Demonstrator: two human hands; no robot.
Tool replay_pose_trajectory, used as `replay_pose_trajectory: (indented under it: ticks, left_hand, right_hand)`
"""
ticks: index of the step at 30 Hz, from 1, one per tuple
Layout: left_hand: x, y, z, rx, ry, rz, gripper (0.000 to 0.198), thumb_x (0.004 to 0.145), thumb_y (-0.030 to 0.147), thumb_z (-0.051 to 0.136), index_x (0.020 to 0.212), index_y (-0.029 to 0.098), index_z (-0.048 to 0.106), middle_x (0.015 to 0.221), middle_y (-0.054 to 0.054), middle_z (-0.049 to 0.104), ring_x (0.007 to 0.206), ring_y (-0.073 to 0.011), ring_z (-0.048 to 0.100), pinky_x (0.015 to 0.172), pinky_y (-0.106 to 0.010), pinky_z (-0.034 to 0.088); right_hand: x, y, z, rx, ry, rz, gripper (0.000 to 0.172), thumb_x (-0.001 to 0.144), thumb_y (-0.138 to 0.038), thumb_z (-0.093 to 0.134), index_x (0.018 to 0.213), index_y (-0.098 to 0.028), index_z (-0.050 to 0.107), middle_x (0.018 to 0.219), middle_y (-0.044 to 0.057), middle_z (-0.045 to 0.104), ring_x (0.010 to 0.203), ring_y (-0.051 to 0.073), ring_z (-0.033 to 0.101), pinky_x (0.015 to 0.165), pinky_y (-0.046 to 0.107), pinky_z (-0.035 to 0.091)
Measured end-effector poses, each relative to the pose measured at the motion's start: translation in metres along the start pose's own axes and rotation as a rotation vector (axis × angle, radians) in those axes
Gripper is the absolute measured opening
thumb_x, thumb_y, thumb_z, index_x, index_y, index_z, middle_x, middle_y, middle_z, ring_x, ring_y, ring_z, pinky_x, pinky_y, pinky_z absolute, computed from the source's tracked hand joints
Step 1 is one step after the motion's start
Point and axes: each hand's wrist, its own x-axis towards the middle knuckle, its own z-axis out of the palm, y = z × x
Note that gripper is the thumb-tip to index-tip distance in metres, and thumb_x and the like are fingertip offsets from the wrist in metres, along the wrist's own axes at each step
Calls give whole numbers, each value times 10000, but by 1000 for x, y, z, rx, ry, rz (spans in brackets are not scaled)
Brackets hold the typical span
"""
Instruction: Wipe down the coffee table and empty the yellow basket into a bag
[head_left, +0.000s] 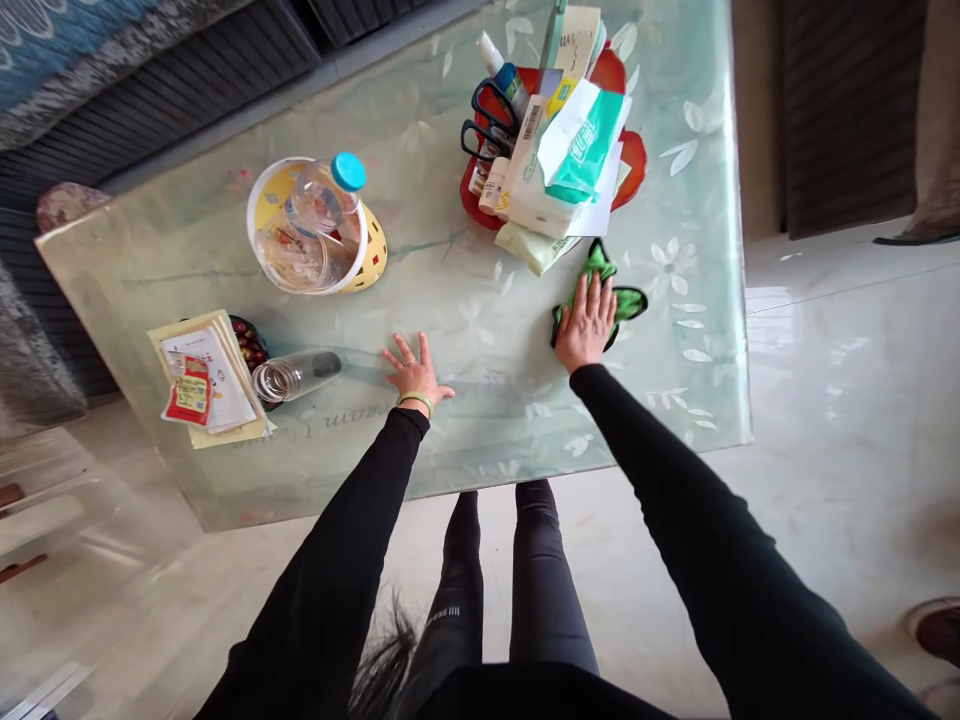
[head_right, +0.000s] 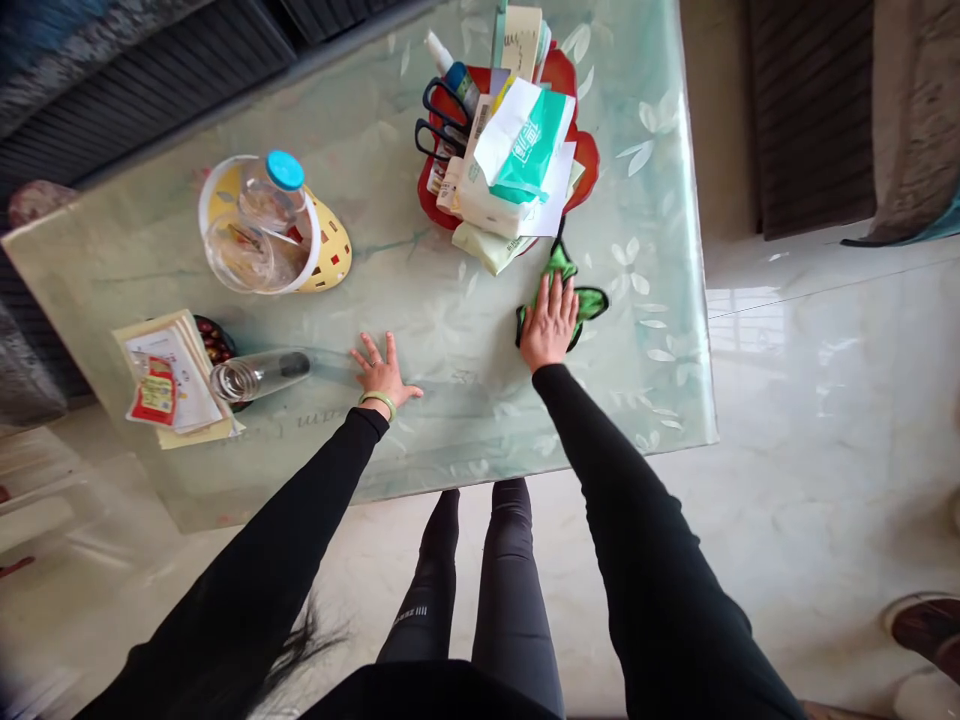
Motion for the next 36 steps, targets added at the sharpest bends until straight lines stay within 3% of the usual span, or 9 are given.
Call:
replay_pose_trajectory:
  ticks: [4,8,13,18,21,23,26,32,36]
  left_hand:
    - [0,2,-1,14,-4,-8,1627,561,629,988,1729,247,-78,1763,-273,-208,1619,-581,-62,1171,-734,398]
    - [-1,3,-1,22,-2,-11,1638,547,636,991,1731,245,-73,1764,-278,-201,1618,-586,-57,1168,-744,394]
    - [0,2,0,-4,4,-4,1642,546,610,1002,1731,247,-74,1766,-276,-205,1616,-595,-56,1159,-769,383]
    - [7,0,5,-11,21,-3,1590,603,564,988,1729,249,-91,1768,-258,-218,1621,-585,-70,1170,-766,378]
    - [7,0,5,-5,25,-17,1494,679,521,950,1731,266,-79,1779,-226,-212,1634,-560,-59,1183,-758,375]
    - [7,0,3,-2,24,-20,1536,646,549,966,1730,264,-84,1777,-228,-220,1633,-560,-57,1182,-753,381]
    - [8,-2,2,8,25,-15,1614,582,580,994,1727,272,-100,1771,-238,-230,1627,-569,-68,1175,-743,393]
    - [15,-6,6,24,45,-9,1590,611,552,988,1722,286,-118,1769,-244,-235,1625,-573,-60,1171,-731,401]
    - [13,-4,5,2,45,3,1645,561,561,1010,1722,273,-119,1765,-256,-236,1618,-589,-66,1166,-751,390]
  right_hand:
    - [82,19,2,48,142,11,685,1135,-411,208,1659,24,280,1741,254,251,1674,279,40,1298,625,127]
    - [108,23,6,43,149,137,680,1132,-414,253,1688,-22,242,1765,215,207,1672,272,65,1312,623,88]
    - [37,-52,20,95,37,205,663,1077,-317,307,1672,-25,309,1755,214,251,1675,324,92,1327,651,113]
    - [-63,-158,46,220,-195,-103,644,1044,-241,347,1663,-64,369,1768,156,263,1678,313,118,1357,574,151]
    - [-84,-177,52,305,-304,-362,634,1029,-191,374,1656,-102,405,1769,110,274,1675,298,145,1363,538,165]
    - [-74,-157,48,340,-362,-511,634,1016,-155,388,1649,-141,430,1751,87,330,1668,275,185,1362,523,183]
    - [-42,-82,25,285,-344,-497,647,994,-103,385,1633,-162,461,1720,95,399,1660,251,216,1359,523,188]
    - [-37,112,-51,33,-40,78,699,957,-86,354,1655,-69,381,1745,179,311,1668,252,133,1325,566,180]
    - [-92,132,-53,23,122,467,732,935,-113,336,1661,-16,341,1755,213,259,1666,272,119,1323,573,160]
